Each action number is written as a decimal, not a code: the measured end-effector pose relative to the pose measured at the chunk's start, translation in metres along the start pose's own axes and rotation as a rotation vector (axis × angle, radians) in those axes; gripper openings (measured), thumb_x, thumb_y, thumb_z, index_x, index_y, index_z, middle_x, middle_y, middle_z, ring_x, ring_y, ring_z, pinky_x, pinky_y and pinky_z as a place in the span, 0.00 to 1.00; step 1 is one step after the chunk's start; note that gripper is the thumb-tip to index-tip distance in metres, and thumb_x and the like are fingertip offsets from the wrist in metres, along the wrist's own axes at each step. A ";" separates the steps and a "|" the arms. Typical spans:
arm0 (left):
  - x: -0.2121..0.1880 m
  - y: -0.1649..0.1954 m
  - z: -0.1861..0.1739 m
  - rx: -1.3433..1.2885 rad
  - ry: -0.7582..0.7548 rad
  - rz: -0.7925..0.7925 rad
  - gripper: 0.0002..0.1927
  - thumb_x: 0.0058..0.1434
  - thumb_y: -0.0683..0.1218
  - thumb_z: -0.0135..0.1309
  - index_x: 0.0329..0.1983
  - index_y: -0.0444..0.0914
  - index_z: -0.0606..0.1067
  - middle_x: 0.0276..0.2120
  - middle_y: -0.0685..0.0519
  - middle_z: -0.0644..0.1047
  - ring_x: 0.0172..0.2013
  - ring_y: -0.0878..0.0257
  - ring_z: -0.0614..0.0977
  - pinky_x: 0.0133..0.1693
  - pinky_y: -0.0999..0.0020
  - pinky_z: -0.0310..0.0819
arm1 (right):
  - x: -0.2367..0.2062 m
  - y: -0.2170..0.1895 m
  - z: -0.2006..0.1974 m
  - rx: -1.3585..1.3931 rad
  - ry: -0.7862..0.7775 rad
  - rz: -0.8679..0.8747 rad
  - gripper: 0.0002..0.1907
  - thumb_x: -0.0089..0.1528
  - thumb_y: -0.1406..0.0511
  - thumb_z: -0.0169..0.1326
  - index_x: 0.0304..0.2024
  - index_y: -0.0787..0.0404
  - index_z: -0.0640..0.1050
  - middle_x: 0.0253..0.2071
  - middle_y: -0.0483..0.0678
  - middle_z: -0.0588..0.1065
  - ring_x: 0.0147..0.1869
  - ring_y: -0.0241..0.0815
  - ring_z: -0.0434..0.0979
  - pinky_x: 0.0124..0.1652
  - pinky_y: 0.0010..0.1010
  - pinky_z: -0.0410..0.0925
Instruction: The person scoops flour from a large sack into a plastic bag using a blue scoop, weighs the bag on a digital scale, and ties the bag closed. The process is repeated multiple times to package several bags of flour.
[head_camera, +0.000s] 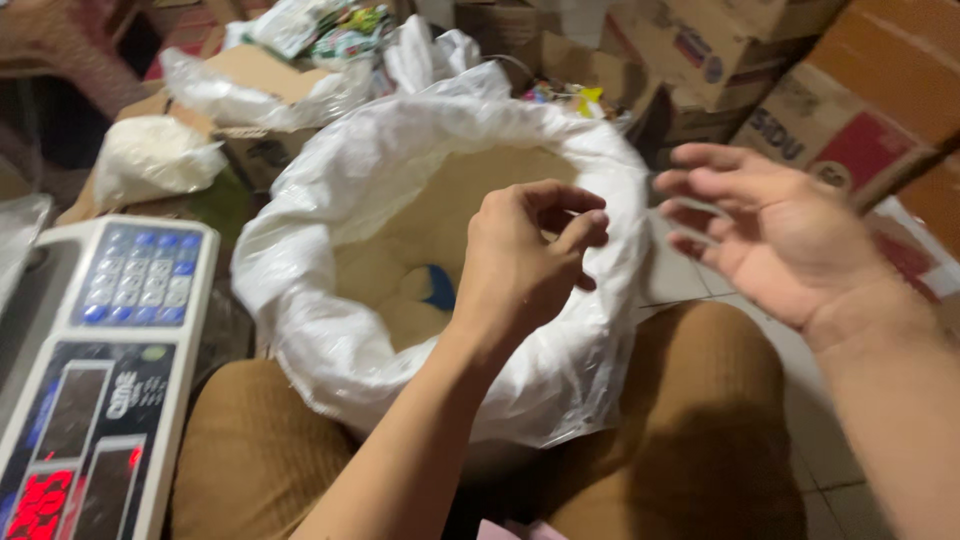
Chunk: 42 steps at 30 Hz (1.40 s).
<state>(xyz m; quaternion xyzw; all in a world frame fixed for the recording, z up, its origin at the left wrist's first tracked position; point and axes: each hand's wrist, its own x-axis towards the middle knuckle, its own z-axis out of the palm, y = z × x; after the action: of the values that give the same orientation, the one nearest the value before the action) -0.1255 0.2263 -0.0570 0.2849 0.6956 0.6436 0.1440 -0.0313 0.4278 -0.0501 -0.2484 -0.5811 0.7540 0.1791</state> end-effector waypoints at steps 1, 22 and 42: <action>-0.009 0.000 -0.006 0.002 0.031 -0.032 0.12 0.59 0.47 0.58 0.37 0.33 0.83 0.23 0.53 0.84 0.20 0.69 0.82 0.20 0.70 0.77 | -0.004 0.004 0.016 -0.045 -0.053 0.013 0.13 0.63 0.67 0.52 0.51 0.60 0.78 0.43 0.48 0.79 0.48 0.41 0.78 0.49 0.37 0.70; -0.125 -0.016 -0.145 0.331 0.706 0.066 0.10 0.60 0.42 0.51 0.43 0.38 0.80 0.37 0.51 0.85 0.39 0.63 0.86 0.42 0.69 0.78 | 0.070 0.169 0.214 -1.771 -0.449 0.034 0.24 0.56 0.57 0.67 0.52 0.61 0.81 0.56 0.58 0.77 0.59 0.62 0.78 0.54 0.50 0.72; -0.146 -0.025 -0.177 0.230 0.670 -0.064 0.11 0.59 0.43 0.55 0.44 0.36 0.80 0.32 0.53 0.84 0.24 0.70 0.81 0.29 0.74 0.77 | 0.083 0.126 0.174 -1.614 -0.368 -0.327 0.24 0.59 0.66 0.50 0.57 0.58 0.80 0.53 0.63 0.79 0.59 0.65 0.77 0.60 0.47 0.68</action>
<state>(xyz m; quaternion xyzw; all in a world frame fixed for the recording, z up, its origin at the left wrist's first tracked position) -0.1145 -0.0029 -0.0832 0.0504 0.7808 0.6138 -0.1049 -0.1980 0.3045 -0.1501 -0.0863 -0.9902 0.1003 -0.0440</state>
